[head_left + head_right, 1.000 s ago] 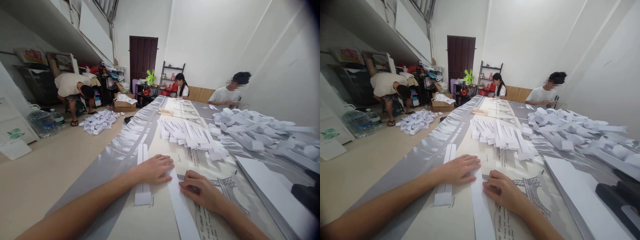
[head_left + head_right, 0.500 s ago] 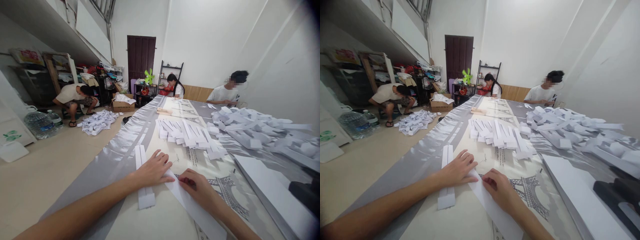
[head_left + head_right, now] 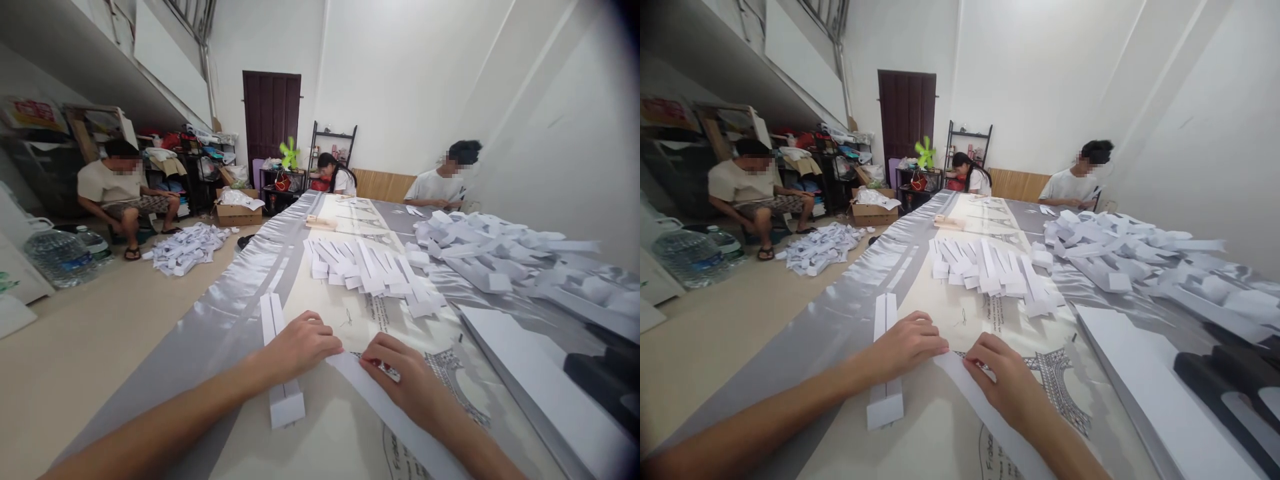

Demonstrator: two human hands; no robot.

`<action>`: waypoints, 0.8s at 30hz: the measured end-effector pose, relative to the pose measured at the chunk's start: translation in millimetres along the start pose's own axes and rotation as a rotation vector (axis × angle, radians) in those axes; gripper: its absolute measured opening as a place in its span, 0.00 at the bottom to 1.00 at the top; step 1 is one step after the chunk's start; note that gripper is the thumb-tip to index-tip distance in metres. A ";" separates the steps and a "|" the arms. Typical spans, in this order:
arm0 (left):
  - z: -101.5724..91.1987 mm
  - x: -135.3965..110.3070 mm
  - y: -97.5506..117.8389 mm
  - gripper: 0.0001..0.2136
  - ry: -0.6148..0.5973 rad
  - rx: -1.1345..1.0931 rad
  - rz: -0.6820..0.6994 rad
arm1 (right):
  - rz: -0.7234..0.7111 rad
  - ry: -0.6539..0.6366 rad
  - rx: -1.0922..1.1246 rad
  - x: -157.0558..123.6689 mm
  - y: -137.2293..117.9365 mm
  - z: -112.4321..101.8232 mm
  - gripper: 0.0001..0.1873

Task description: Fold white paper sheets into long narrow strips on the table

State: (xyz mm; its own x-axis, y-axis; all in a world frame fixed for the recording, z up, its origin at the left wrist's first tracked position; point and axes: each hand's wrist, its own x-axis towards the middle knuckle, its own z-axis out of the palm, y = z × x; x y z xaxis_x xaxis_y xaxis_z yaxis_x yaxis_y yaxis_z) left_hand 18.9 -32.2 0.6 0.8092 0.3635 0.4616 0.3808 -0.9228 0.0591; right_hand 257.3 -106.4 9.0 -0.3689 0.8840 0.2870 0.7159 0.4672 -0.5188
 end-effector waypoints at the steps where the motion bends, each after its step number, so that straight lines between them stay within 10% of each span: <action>1: -1.9 0.1 -1.1 0.16 -0.015 -0.009 0.018 | -0.040 0.010 -0.005 -0.4 1.0 -1.2 0.12; 6: -14.9 -1.8 -16.4 0.13 -0.050 -0.184 0.070 | -0.053 -0.003 -0.004 -0.5 10.4 -11.9 0.13; 24: -35.4 -24.4 -80.4 0.18 -0.097 -0.878 -0.438 | 0.105 0.023 0.163 0.1 50.8 -67.6 0.18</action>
State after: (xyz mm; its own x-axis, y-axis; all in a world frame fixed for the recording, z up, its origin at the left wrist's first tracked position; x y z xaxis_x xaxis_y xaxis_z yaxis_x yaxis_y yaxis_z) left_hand -47.3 28.6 15.9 0.7238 0.6688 0.1698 0.2202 -0.4571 0.8617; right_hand 333.7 -83.6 37.2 -0.2823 0.9283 0.2419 0.6432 0.3702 -0.6702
